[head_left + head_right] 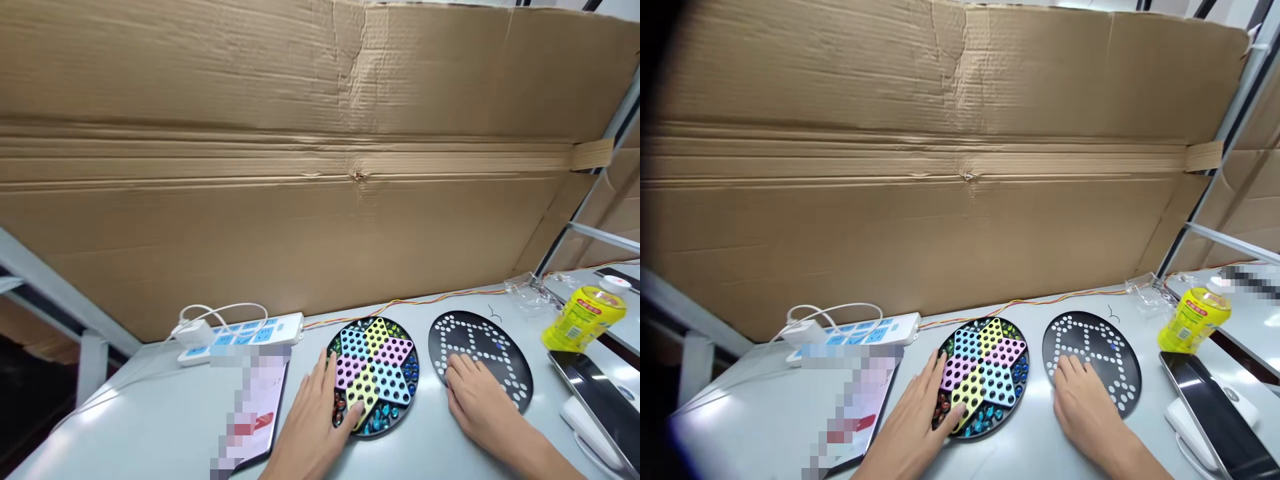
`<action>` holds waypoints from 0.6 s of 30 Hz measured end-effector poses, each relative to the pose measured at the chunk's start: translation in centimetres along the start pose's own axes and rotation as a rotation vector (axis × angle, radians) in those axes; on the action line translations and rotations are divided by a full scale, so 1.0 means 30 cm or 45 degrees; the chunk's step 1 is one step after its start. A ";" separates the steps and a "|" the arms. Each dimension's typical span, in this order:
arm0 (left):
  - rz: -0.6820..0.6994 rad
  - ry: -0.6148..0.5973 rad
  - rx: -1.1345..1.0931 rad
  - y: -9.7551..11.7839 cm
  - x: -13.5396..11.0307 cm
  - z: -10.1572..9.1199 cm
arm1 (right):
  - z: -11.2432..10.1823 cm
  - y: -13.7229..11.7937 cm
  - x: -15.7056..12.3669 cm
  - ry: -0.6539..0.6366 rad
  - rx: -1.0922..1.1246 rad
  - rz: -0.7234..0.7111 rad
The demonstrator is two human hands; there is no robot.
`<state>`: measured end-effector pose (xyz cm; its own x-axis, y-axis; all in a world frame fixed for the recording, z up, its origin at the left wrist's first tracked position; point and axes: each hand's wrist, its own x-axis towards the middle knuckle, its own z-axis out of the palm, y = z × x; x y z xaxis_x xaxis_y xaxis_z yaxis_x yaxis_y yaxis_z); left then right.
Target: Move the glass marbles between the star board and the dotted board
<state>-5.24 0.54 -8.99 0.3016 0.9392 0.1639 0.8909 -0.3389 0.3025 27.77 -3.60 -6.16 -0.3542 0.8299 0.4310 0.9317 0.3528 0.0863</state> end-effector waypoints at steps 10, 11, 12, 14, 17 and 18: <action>0.023 0.161 -0.078 0.029 0.019 -0.047 | -0.296 -0.044 0.159 0.475 0.740 0.353; 0.029 0.185 -0.109 0.032 0.020 -0.055 | -0.327 -0.055 0.180 0.521 0.866 0.397; 0.038 0.209 -0.148 0.034 0.022 -0.063 | -0.348 -0.066 0.201 0.542 1.010 0.461; 0.053 0.266 -0.250 0.041 0.023 -0.079 | -0.359 -0.084 0.243 0.537 1.327 0.623; 0.046 0.355 -0.477 0.056 0.024 -0.103 | -0.293 -0.106 0.299 0.470 1.756 0.850; 0.023 0.382 -0.554 0.062 0.025 -0.111 | -0.253 -0.114 0.314 0.429 1.850 0.918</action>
<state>-4.48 0.43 -5.18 0.1482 0.8976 0.4152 0.6437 -0.4063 0.6485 21.87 -0.27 4.43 0.3016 0.9349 0.1871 -0.0306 0.2056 -0.9781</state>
